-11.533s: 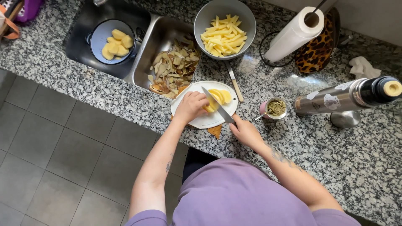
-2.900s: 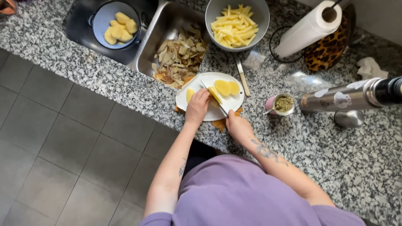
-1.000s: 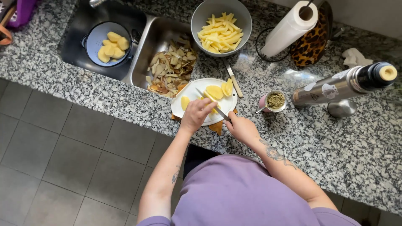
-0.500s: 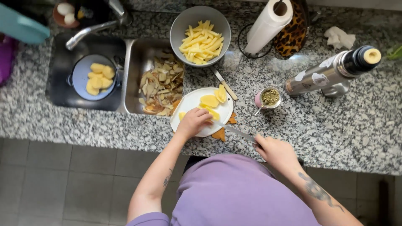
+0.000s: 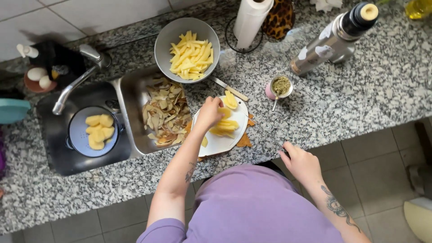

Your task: The person slices peeled potatoes into thin strips on a white cutting board using a knife. They periodically transfer the cut potato strips into a gray bowl and rinse the remaining potato pieces in a colander under running water.

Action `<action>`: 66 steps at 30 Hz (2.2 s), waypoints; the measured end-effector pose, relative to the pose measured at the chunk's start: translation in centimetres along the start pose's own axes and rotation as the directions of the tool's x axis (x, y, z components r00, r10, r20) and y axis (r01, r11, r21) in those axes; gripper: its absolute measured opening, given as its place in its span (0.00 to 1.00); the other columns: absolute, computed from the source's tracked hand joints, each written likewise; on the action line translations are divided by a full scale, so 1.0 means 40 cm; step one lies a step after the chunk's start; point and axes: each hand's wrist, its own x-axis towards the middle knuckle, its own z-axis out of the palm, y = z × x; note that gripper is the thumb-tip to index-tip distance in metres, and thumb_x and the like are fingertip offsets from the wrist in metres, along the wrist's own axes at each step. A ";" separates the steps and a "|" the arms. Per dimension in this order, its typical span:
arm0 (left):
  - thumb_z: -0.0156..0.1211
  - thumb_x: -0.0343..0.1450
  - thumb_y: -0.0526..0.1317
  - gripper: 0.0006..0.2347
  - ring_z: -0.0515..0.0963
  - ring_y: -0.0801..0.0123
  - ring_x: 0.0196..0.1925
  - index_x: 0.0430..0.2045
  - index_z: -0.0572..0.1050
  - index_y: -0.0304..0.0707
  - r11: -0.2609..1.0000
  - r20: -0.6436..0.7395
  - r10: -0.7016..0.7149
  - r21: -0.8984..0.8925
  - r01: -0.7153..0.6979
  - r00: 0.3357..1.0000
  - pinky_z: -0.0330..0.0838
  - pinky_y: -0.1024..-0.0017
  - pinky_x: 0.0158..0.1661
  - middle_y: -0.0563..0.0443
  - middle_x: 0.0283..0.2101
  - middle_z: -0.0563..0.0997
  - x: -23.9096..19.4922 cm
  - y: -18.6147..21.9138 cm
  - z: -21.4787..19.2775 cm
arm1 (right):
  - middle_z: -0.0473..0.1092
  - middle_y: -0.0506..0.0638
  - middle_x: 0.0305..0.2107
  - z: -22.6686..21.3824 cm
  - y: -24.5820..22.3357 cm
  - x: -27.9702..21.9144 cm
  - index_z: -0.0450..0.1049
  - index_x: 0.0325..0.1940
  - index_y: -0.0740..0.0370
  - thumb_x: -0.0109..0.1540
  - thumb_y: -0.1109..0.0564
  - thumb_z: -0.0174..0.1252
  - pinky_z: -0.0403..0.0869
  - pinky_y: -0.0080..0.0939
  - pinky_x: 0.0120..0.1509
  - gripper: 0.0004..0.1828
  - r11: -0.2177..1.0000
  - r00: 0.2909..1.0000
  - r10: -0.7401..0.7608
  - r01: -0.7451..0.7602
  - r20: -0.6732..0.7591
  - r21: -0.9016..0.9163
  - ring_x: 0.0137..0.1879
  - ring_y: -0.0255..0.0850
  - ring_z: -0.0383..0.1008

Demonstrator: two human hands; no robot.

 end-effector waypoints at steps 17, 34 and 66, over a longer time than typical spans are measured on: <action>0.59 0.62 0.42 0.11 0.70 0.72 0.41 0.34 0.66 0.54 0.527 -0.034 0.726 0.670 -0.523 0.687 0.65 0.76 0.39 0.65 0.38 0.70 0.087 -0.006 -0.023 | 0.74 0.45 0.33 0.046 -0.022 -0.111 0.63 0.45 0.41 0.61 0.39 0.45 0.76 0.50 0.43 0.13 0.980 0.989 0.145 -0.148 0.034 0.129 0.40 0.49 0.77; 0.45 0.65 0.59 0.28 0.68 0.58 0.53 0.57 0.57 0.47 0.705 0.243 0.577 0.333 -0.626 0.780 0.59 0.60 0.55 0.49 0.49 0.67 -0.129 0.042 -0.049 | 0.75 0.50 0.35 0.028 -0.050 -0.111 0.64 0.45 0.43 0.61 0.41 0.45 0.75 0.51 0.46 0.12 0.945 0.966 0.167 -0.214 0.198 0.248 0.44 0.52 0.76; 0.46 0.74 0.46 0.19 0.74 0.50 0.44 0.52 0.57 0.31 0.700 -0.489 0.025 -0.614 -0.364 0.872 0.69 0.56 0.47 0.30 0.43 0.70 -0.023 0.055 -0.272 | 0.75 0.61 0.28 -0.014 -0.077 -0.100 0.69 0.45 0.45 0.59 0.40 0.50 0.74 0.46 0.42 0.14 0.815 0.928 0.222 -0.345 0.299 0.465 0.38 0.55 0.78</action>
